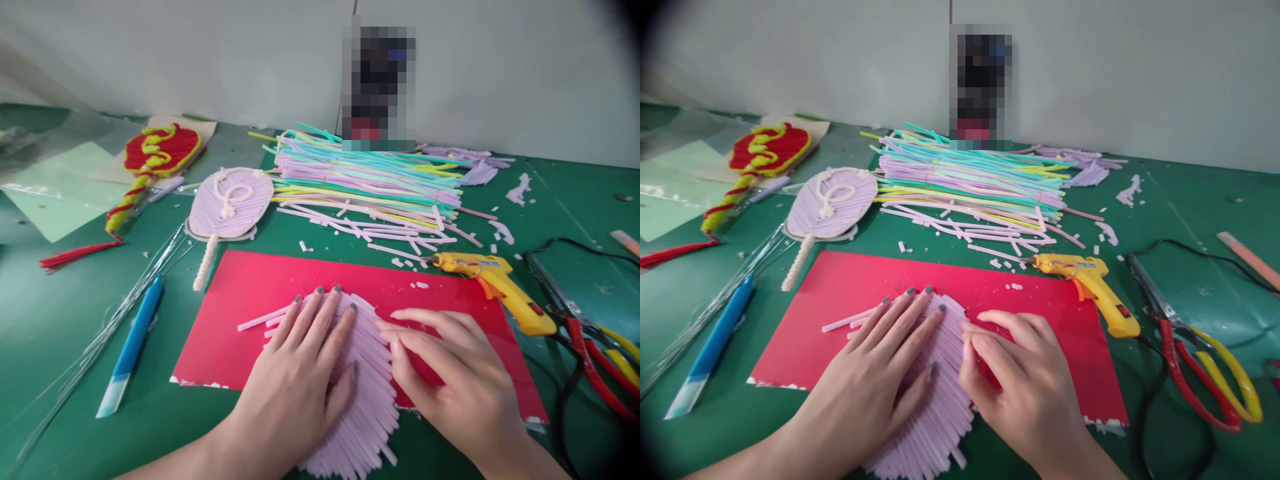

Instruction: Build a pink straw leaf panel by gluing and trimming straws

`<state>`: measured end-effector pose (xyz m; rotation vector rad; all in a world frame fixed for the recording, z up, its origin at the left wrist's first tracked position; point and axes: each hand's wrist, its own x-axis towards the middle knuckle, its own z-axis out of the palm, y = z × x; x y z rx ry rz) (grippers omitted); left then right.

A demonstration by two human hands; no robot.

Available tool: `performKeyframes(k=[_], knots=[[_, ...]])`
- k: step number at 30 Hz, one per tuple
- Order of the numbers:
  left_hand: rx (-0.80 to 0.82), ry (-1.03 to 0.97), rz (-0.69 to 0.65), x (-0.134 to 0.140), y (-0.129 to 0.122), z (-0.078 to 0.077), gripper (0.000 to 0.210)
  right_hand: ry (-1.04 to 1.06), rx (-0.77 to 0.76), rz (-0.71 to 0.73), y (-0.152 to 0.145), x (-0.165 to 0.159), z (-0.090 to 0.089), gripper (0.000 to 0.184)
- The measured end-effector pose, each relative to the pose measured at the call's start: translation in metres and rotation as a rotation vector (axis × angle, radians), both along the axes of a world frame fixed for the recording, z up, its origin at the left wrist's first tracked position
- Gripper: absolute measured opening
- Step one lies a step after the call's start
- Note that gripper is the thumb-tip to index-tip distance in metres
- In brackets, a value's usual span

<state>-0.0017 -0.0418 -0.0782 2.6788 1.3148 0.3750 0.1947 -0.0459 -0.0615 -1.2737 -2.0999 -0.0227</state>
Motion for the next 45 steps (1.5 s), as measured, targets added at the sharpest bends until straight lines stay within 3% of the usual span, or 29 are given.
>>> performKeyframes(k=[32, 37, 39, 42, 45], knots=[[-0.051, 0.000, -0.028, -0.001, 0.001, 0.000, 0.052, 0.002, -0.063, 0.051, 0.001, 0.000, -0.004, 0.020], [-0.069, -0.062, -0.031, -0.005, 0.008, 0.011, 0.045, 0.051, -0.071, -0.021, 0.003, 0.003, -0.015, 0.026], [-0.077, -0.121, 0.034, -0.011, 0.016, 0.021, 0.040, 0.074, -0.114, -0.084, 0.004, 0.004, -0.019, 0.022], [-0.102, -0.168, 0.317, -0.024, 0.030, 0.036, 0.032, 0.090, -0.303, -0.160, 0.006, 0.004, -0.018, 0.021], [-0.185, -0.183, 0.462, -0.034, 0.039, 0.044, 0.029, 0.068, -0.478, -0.225, 0.011, -0.003, -0.011, 0.031]])
